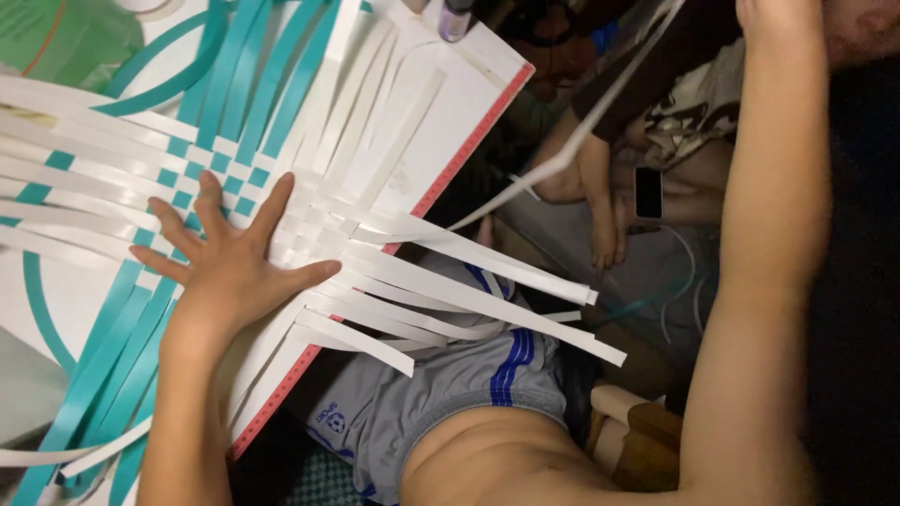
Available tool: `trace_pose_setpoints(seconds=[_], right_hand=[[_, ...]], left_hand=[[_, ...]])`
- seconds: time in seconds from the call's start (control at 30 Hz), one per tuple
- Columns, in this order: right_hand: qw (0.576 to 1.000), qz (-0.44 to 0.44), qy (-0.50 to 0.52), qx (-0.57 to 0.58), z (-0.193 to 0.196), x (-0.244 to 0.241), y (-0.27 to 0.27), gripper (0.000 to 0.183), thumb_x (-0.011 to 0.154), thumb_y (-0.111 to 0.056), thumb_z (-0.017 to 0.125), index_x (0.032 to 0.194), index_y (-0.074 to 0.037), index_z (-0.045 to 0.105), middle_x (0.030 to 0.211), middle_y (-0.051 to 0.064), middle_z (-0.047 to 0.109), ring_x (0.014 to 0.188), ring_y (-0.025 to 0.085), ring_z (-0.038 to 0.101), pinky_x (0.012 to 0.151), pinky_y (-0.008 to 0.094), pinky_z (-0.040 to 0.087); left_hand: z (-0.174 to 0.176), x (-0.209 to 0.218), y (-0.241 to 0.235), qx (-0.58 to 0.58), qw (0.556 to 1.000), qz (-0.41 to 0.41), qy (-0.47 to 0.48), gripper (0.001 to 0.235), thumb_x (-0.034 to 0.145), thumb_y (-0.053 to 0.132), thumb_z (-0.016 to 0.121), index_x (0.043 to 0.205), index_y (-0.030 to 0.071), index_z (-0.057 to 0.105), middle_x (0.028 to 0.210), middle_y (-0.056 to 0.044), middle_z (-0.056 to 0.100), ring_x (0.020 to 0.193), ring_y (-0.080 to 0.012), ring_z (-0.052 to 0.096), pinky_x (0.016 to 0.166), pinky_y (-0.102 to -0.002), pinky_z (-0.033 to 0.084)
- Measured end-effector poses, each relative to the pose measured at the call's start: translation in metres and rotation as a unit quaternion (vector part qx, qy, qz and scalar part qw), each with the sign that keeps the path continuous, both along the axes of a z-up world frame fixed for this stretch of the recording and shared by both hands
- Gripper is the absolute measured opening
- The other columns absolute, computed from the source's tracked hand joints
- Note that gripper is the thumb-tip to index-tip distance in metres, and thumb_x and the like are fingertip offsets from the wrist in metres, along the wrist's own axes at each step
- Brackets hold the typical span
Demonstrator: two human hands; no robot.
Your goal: Interweaving teal and white plastic strips on a flat surface to create a woven pattern.
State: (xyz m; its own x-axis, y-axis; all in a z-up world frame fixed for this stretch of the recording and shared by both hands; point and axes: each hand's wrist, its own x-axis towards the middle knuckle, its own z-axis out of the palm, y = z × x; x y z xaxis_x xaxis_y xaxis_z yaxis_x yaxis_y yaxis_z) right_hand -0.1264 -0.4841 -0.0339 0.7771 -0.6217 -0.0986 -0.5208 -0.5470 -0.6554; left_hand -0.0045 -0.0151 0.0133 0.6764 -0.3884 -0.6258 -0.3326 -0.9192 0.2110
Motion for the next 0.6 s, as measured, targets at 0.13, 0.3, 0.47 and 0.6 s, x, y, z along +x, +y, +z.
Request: trace_pose_setpoints(seconds=[0.13,0.3,0.47,0.6], right_hand=[[0.997,-0.007,0.078,0.022,-0.021,0.002,-0.034,0.031,0.104,-0.016,0.034,0.099,-0.013,0.064,0.07,0.009,0.062,0.063,0.011,0.058,0.061,0.024,0.043],[0.982,0.013,0.183,0.046,-0.049,0.022,-0.053,0.034,0.103,-0.017,0.03,0.103,-0.012,0.063,0.075,0.015,0.065,0.068,0.015,0.062,0.065,0.026,0.044],[0.985,-0.04,0.151,0.071,-0.074,0.03,-0.046,0.029,0.098,-0.018,0.044,0.085,-0.011,0.069,0.069,0.013,0.065,0.059,0.013,0.065,0.051,0.017,0.051],[0.984,0.023,0.172,0.037,-0.105,0.036,-0.113,0.033,0.112,-0.031,0.042,0.099,-0.006,0.06,0.086,0.007,0.064,0.064,0.011,0.062,0.06,0.022,0.053]], left_hand=[[0.0,0.0,-0.003,0.004,1.0,0.012,0.0,0.101,0.058,0.074,0.059,0.145,0.054,0.013,0.156,-0.012,-0.021,0.13,-0.0456,-0.034,0.097,-0.072,-0.016],[0.001,0.0,-0.001,0.0,1.0,0.005,0.003,0.102,0.059,0.074,0.059,0.146,0.053,0.01,0.156,-0.013,-0.021,0.129,-0.0467,-0.034,0.095,-0.072,-0.017],[-0.006,0.002,0.003,0.004,1.0,-0.003,-0.004,0.102,0.059,0.077,0.057,0.146,0.054,0.009,0.156,-0.013,-0.02,0.13,-0.0469,-0.034,0.095,-0.073,-0.016],[-0.006,0.002,0.001,0.007,1.0,0.003,-0.002,0.101,0.058,0.076,0.058,0.145,0.056,0.01,0.156,-0.011,-0.021,0.13,-0.0464,-0.034,0.095,-0.072,-0.017]])
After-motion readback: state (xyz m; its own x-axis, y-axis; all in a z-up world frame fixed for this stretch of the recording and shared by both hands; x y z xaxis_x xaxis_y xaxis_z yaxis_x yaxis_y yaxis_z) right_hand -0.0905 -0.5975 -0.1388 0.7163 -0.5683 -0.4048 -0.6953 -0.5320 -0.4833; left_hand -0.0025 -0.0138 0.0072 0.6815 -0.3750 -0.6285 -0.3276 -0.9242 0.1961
